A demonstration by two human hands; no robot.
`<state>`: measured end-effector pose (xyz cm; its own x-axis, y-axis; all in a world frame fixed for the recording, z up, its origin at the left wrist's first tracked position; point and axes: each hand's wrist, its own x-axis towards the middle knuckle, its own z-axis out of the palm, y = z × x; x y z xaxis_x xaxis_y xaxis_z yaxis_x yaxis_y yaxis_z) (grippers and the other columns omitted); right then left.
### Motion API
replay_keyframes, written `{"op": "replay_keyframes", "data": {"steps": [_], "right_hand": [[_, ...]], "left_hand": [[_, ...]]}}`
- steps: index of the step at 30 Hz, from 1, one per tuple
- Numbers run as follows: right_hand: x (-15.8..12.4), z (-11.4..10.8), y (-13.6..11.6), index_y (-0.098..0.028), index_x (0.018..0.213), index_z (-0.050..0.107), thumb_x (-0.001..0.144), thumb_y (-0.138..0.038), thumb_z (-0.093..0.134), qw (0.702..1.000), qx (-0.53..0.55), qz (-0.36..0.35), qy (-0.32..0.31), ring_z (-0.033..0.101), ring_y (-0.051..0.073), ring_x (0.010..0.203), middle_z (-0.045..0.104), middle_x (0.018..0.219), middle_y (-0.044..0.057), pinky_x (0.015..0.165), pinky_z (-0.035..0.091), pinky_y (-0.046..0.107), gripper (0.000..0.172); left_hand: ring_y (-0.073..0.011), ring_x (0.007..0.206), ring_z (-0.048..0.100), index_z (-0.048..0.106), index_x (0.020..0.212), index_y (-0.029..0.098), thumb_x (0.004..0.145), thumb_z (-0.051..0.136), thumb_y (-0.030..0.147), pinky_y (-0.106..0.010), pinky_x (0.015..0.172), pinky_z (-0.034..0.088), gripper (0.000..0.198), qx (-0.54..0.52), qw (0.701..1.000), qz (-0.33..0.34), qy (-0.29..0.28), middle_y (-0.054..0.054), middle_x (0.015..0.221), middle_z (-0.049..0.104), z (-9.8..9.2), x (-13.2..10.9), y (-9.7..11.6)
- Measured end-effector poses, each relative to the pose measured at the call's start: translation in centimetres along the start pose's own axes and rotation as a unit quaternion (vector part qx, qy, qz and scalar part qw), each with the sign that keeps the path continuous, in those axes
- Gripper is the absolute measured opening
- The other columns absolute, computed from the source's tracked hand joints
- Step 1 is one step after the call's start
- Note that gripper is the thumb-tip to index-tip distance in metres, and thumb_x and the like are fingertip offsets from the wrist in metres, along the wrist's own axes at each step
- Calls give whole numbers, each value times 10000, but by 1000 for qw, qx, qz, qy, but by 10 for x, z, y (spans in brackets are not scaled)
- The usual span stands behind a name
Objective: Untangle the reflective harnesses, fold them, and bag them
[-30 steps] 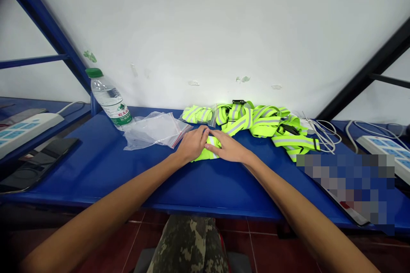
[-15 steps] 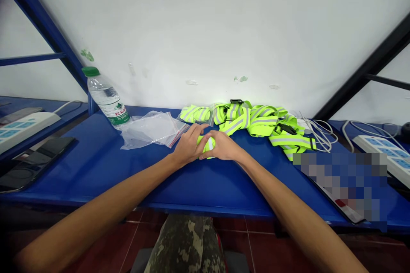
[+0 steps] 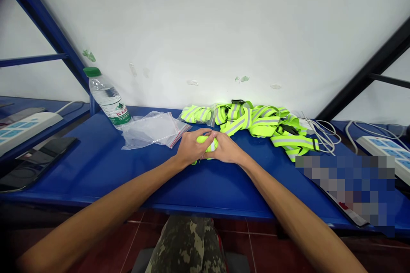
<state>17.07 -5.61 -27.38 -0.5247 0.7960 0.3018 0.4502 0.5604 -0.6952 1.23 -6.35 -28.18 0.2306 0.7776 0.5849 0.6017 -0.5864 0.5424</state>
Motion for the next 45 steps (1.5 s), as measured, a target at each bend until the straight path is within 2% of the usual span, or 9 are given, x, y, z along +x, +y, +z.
{"op": "replay_keyframes", "data": {"steps": [4,9,14,18,24,34,37,40,45], "right_hand": [[1,6,-1,-153,1030,629,641,-263,769,999,-3,1,49,648,240,927,690,1004,55,849,491,363,428],[2,11,-1,-158,908,630,713,-309,720,996,-25,-41,71,632,225,860,680,965,67,796,484,344,262],[3,7,2,-171,732,552,700,-495,753,995,-51,14,90,533,167,669,575,723,7,613,415,280,383],[2,8,2,-174,699,515,635,-555,796,995,-6,40,94,454,128,616,513,675,-19,554,364,253,477],[0,15,-8,-165,780,578,504,-523,879,993,70,65,73,467,139,669,552,729,-15,569,390,244,543],[7,23,-15,-123,777,670,549,-400,860,974,174,114,89,475,114,623,576,687,-15,541,400,222,406],[9,26,-17,-114,741,670,561,-374,851,974,162,116,106,462,103,584,564,639,-22,511,380,216,364],[11,28,-16,-107,786,711,573,-389,845,976,140,114,122,508,123,583,631,664,-2,525,416,234,378],[14,25,-11,-105,901,756,594,-470,835,972,128,135,144,623,184,635,745,818,75,586,507,292,483]], "left_hand": [[-198,919,726,677,1124,198,948,550,412,-296,835,537,305,41,999,18,16,-45,1033,762,0,-2,-1],[-199,899,704,677,1101,198,983,479,434,-309,843,511,330,54,996,-28,60,-51,948,755,-3,0,1],[-202,905,667,628,1133,183,1002,404,469,-310,836,469,386,-11,989,-104,108,-61,922,721,-4,3,0],[-170,760,627,647,904,182,1020,315,471,-272,693,427,456,-106,980,-151,78,-42,807,685,-1,2,-5],[-137,624,514,623,695,165,984,388,459,-261,608,371,474,-188,950,-204,144,-7,639,577,1,5,-3],[-180,906,625,679,768,179,937,337,198,-267,815,439,382,-219,941,-231,112,-39,894,711,-6,7,0],[-186,927,631,658,832,184,975,320,224,-291,867,453,369,-159,962,-179,130,-46,920,711,-8,9,-3],[-229,992,601,641,949,175,999,344,263,-364,945,440,314,5,983,-100,155,-91,980,679,-17,14,-10],[-332,1184,498,615,1155,180,898,502,143,-489,1004,419,283,158,963,-168,143,-147,1184,582,-34,20,-30]]}}
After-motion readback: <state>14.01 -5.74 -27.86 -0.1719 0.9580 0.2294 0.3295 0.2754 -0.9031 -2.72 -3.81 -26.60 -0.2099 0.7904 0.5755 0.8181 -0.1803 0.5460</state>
